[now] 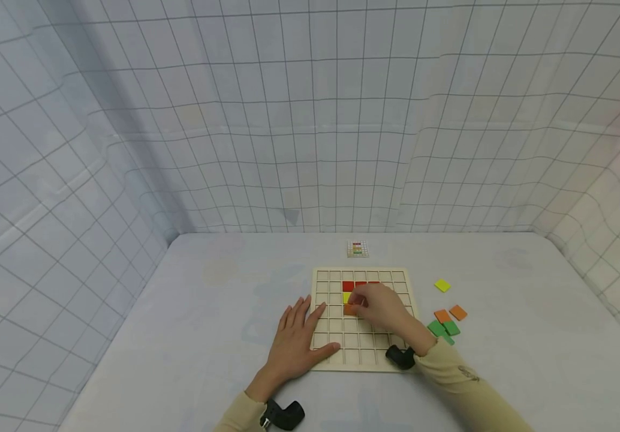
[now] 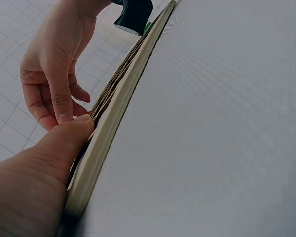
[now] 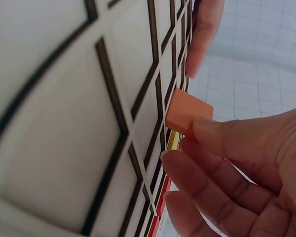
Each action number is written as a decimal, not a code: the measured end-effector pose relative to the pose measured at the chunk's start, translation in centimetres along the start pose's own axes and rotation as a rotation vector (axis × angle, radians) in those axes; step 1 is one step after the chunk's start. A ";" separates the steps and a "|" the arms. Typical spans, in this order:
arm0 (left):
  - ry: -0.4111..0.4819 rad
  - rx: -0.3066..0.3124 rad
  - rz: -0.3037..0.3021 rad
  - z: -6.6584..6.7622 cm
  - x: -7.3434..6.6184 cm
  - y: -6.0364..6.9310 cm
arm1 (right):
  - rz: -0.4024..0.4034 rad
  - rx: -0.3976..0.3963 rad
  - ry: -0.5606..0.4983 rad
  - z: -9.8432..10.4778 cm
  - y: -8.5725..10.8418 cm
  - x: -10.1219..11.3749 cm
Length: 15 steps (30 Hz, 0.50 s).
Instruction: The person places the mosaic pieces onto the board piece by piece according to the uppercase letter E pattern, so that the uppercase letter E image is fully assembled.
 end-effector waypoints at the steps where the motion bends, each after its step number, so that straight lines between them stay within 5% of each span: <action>1: -0.002 -0.006 -0.004 0.0 0.0 0.0 | -0.011 0.008 -0.005 -0.1 0.0 0.0; 15: -0.022 0.001 -0.002 0.1 0.0 0.0 | -0.038 0.005 0.012 -0.1 0.2 0.1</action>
Point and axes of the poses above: each hand's wrist, its own y-axis away from the middle knuckle, its own z-axis out of the back of the hand, x = y × z, the point moved 3 cm from there along -y, towards the middle knuckle, and after that the axes turned 10 degrees about -z, right-handed, at the moved point
